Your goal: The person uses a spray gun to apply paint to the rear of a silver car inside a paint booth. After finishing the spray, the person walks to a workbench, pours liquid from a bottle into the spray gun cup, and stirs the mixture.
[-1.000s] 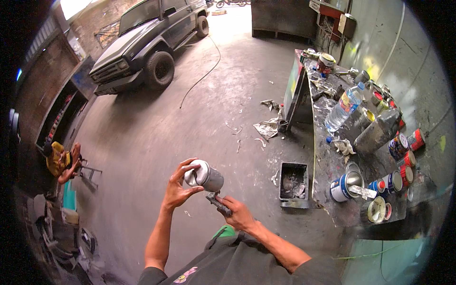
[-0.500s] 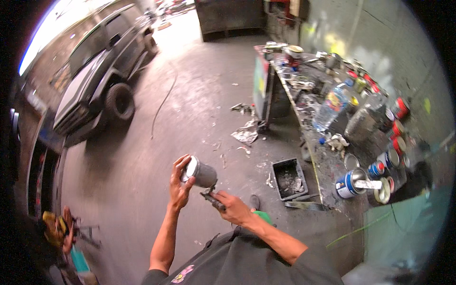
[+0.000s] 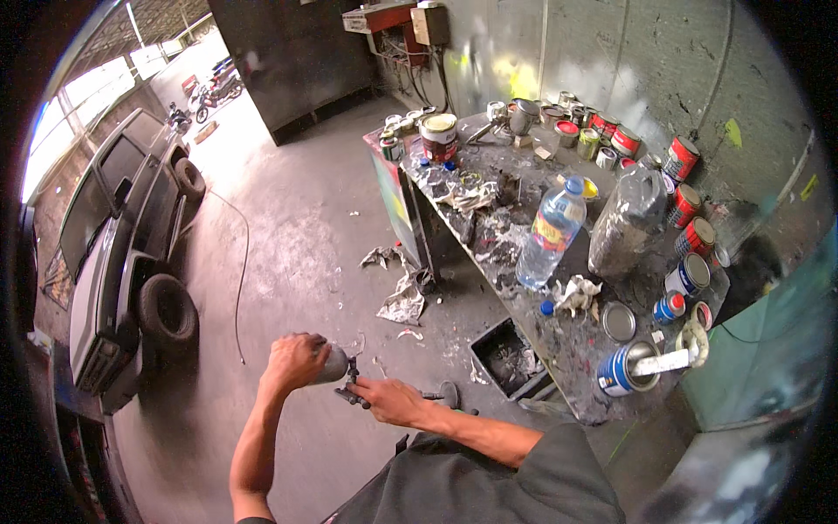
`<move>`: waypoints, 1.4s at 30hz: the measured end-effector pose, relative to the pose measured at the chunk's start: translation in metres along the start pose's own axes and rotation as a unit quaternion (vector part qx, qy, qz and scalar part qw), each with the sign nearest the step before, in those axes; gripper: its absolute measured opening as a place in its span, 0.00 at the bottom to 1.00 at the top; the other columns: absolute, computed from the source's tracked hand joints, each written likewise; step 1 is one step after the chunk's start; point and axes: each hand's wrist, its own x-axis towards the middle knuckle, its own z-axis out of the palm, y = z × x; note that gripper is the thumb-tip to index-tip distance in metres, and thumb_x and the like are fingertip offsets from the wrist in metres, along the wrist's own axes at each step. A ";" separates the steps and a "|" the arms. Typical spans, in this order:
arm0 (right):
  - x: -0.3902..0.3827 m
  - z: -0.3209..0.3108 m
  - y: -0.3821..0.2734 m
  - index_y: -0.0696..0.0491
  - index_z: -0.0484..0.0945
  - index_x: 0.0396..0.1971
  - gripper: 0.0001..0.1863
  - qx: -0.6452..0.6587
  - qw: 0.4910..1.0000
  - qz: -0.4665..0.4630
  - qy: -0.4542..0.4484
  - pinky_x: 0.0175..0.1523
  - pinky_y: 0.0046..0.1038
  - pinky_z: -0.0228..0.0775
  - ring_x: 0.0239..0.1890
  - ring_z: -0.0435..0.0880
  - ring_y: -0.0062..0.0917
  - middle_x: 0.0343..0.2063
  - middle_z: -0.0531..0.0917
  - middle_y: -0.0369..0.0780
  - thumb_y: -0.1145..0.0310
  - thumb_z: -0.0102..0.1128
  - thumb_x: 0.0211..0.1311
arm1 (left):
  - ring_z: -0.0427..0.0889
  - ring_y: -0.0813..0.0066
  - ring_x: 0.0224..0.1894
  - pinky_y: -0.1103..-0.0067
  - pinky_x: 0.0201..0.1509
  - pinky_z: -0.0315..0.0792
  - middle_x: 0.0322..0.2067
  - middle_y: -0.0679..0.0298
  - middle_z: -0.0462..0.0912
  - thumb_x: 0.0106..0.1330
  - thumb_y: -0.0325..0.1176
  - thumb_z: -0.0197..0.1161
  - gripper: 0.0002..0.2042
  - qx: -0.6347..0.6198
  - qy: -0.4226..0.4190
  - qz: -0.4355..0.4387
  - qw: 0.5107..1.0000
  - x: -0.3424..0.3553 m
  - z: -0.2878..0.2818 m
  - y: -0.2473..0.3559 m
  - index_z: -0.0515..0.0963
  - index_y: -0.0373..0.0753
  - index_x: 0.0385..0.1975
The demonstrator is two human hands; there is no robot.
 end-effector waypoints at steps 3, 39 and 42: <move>0.023 -0.024 0.025 0.51 0.70 0.53 0.26 -0.003 1.000 0.030 -0.008 0.37 0.44 0.74 0.36 0.80 0.45 0.40 0.75 0.42 0.79 0.50 0.50 | 0.81 0.54 0.43 0.64 0.49 0.73 0.34 0.49 0.83 0.65 0.48 0.49 0.21 0.098 -0.191 0.037 0.976 0.068 -0.017 0.017 0.81 0.35 0.30; 0.147 -0.109 0.156 0.58 0.81 0.41 0.16 0.255 0.792 0.332 0.445 0.30 0.24 0.72 0.24 0.79 0.18 0.26 0.81 0.38 0.74 0.70 0.50 | 0.80 0.47 0.43 0.59 0.50 0.74 0.42 0.44 0.79 0.66 0.62 0.41 0.37 -0.684 -0.700 0.136 0.152 0.465 0.078 0.049 0.72 0.27 0.49; 0.140 -0.121 0.171 0.57 0.82 0.39 0.14 0.214 0.833 0.358 0.365 0.29 0.25 0.73 0.24 0.78 0.18 0.23 0.80 0.38 0.75 0.69 0.50 | 0.79 0.46 0.43 0.56 0.51 0.73 0.46 0.44 0.78 0.66 0.63 0.38 0.37 -0.716 -0.642 0.090 0.257 0.466 0.081 0.041 0.70 0.29 0.54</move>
